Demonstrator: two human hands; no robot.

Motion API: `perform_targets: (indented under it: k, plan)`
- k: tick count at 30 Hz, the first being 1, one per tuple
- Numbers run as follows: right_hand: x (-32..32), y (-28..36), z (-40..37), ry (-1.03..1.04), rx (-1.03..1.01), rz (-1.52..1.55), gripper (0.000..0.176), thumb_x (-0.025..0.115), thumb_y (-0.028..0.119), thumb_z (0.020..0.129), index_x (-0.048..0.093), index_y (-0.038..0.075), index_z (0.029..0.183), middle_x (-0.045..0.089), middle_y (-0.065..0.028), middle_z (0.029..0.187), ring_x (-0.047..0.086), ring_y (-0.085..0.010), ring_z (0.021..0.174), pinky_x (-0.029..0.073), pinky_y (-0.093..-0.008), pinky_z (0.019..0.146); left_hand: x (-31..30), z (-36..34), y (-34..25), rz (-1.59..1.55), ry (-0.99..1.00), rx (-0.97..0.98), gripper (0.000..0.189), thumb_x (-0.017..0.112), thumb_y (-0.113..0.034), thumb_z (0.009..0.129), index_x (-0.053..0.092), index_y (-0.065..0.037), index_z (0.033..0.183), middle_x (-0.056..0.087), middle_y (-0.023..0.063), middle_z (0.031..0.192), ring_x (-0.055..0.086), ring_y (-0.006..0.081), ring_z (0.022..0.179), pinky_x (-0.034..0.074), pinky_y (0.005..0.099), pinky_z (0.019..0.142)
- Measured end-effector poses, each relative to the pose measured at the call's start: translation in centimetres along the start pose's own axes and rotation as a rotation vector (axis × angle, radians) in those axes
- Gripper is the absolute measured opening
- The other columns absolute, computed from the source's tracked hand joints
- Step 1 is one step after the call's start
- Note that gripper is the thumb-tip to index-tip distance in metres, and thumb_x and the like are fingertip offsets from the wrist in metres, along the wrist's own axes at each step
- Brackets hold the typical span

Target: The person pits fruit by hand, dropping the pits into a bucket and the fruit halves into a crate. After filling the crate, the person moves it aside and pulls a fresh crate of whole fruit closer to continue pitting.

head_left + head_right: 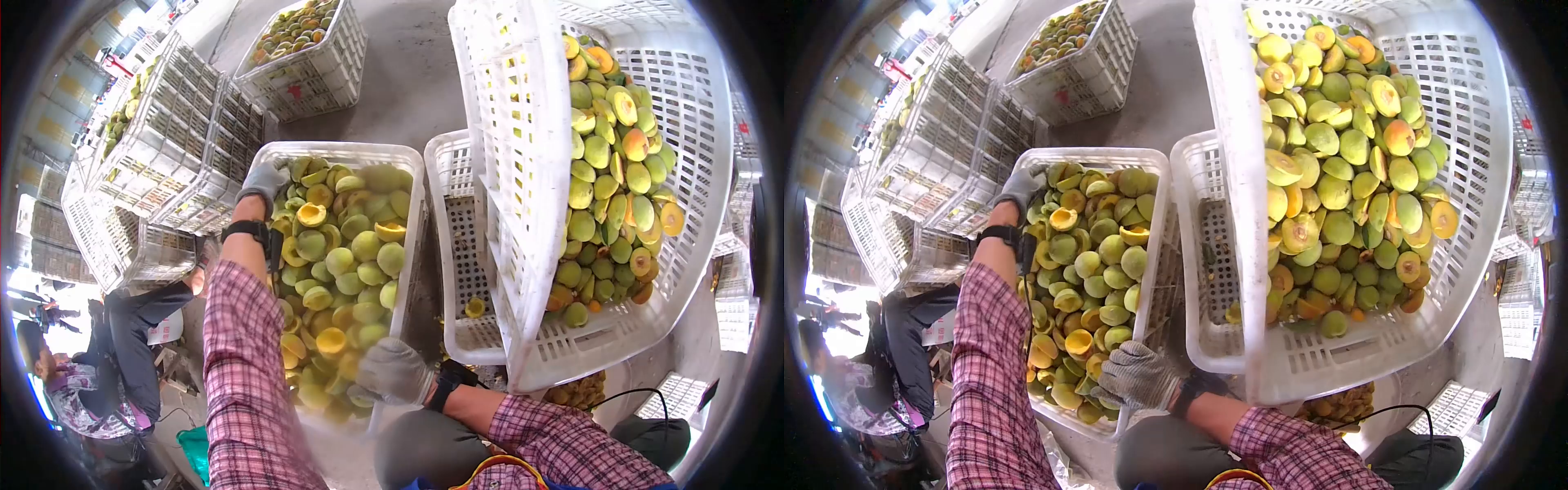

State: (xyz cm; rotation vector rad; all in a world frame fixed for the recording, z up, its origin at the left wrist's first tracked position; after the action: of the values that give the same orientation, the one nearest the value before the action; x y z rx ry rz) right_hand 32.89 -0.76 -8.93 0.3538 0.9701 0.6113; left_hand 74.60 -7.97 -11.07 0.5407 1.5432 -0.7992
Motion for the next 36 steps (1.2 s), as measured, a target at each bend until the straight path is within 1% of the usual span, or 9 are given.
perform_targets:
  k: [9, 11, 15, 17, 20, 23, 27, 30, 36]
  plan:
    - [1.4, 0.1, -0.5, 0.059, 0.028, -0.041, 0.023, 0.059, 0.038, 0.081, 0.054, 0.02, 0.067, 0.051, 0.003, 0.072, 0.053, -0.0168, 0.077, 0.039, -0.0322, 0.081, -3.4, -13.0, -9.4, 0.007, 0.14, 0.13, 0.032, 0.066, -0.028, 0.082, 0.065, -0.01, 0.11, 0.064, 0.0163, 0.107, 0.062, 0.0284, 0.098, 0.047, 0.0361, 0.087]
    - [1.0, 0.1, -0.4, 0.041, 0.036, -0.03, 0.023, 0.059, 0.038, 0.08, 0.054, 0.02, 0.067, 0.051, 0.0032, 0.073, 0.053, -0.0168, 0.078, 0.039, -0.0326, 0.082, -3.6, -12.8, -8.2, -0.08, -0.045, 0.169, 0.031, 0.069, -0.026, 0.081, 0.066, -0.015, 0.11, 0.067, 0.0112, 0.098, 0.065, 0.0281, 0.091, 0.049, 0.0363, 0.081]
    - [0.5, 0.3, -0.4, 0.042, 0.015, -0.027, 0.022, 0.06, 0.037, 0.081, 0.056, 0.019, 0.068, 0.052, 0.0022, 0.073, 0.054, -0.018, 0.08, 0.04, -0.0327, 0.083, -0.9, -9.0, -1.4, -1.014, -0.019, -0.285, 0.035, 0.069, -0.026, 0.083, 0.064, -0.006, 0.112, 0.068, 0.0155, 0.091, 0.066, 0.0276, 0.083, 0.05, 0.0351, 0.074]
    - [0.3, 0.3, -0.4, 0.033, 0.006, -0.005, 0.022, 0.06, 0.037, 0.08, 0.056, 0.019, 0.069, 0.052, 0.0018, 0.073, 0.054, -0.0182, 0.08, 0.04, -0.0328, 0.083, -0.8, -7.4, 0.7, -1.033, -0.082, -0.209, 0.04, 0.066, -0.031, 0.085, 0.062, -0.001, 0.112, 0.067, 0.0216, 0.089, 0.066, 0.0301, 0.083, 0.049, 0.0361, 0.076]
    - [0.5, 0.0, -0.6, 0.018, 0.002, 0.017, 0.022, 0.06, 0.036, 0.08, 0.056, 0.018, 0.07, 0.052, 0.0011, 0.074, 0.054, -0.0184, 0.08, 0.04, -0.0329, 0.083, -3.0, -7.8, -0.2, 0.024, -0.114, -0.427, 0.05, 0.055, -0.042, 0.089, 0.055, -0.008, 0.126, 0.051, 0.0237, 0.13, 0.056, 0.0364, 0.112, 0.044, 0.0417, 0.093]
    - [0.1, -0.2, -0.6, -0.03, 0.031, 0.044, 0.022, 0.06, 0.036, 0.081, 0.058, 0.017, 0.071, 0.053, 0.0005, 0.075, 0.054, -0.0185, 0.08, 0.041, -0.0329, 0.082, 0.1, -7.9, -3.1, 0.055, -0.103, -0.074, 0.051, 0.051, -0.045, 0.089, 0.053, -0.016, 0.131, 0.038, 0.0165, 0.145, 0.047, 0.035, 0.122, 0.039, 0.0423, 0.1]
    - [0.2, 0.2, -0.5, 0.008, -0.001, 0.03, 0.023, 0.059, 0.037, 0.081, 0.058, 0.017, 0.072, 0.054, 0.0008, 0.074, 0.054, -0.0187, 0.079, 0.041, -0.0333, 0.082, -3.8, -7.9, -6.1, 0.069, 0.085, -0.227, 0.049, 0.051, -0.044, 0.088, 0.053, -0.021, 0.131, 0.045, 0.0124, 0.139, 0.047, 0.0349, 0.122, 0.037, 0.0409, 0.103]
    - [0.3, 0.1, -0.5, 0.01, 0.003, 0.022, 0.022, 0.059, 0.037, 0.081, 0.058, 0.017, 0.072, 0.054, 0.0006, 0.074, 0.054, -0.0188, 0.079, 0.041, -0.0338, 0.082, -5.8, -8.3, -12.3, 0.087, -0.358, 0.2, 0.047, 0.054, -0.044, 0.087, 0.056, -0.019, 0.127, 0.051, 0.0161, 0.133, 0.048, 0.0334, 0.122, 0.039, 0.0413, 0.102]
    - [1.6, 0.0, -0.9, 0.046, 0.007, -0.053, 0.022, 0.059, 0.036, 0.08, 0.059, 0.016, 0.071, 0.055, -0.0013, 0.076, 0.055, -0.0196, 0.081, 0.04, -0.0358, 0.084, 1.7, -12.0, -22.8, 0.212, 0.081, 0.381, 0.058, 0.04, -0.05, 0.092, 0.043, -0.015, 0.138, 0.034, 0.0141, 0.147, 0.031, 0.0305, 0.137, 0.022, 0.0438, 0.113]
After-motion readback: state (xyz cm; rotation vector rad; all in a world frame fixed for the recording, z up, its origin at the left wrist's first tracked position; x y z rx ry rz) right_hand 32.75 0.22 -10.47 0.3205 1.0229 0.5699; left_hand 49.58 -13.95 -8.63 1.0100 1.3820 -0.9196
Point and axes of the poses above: each hand's wrist, its own z-axis towards the middle knuckle, its own x-axis out of the palm, y = z × x, the point moved 6 cm from there along z, towards the middle knuckle
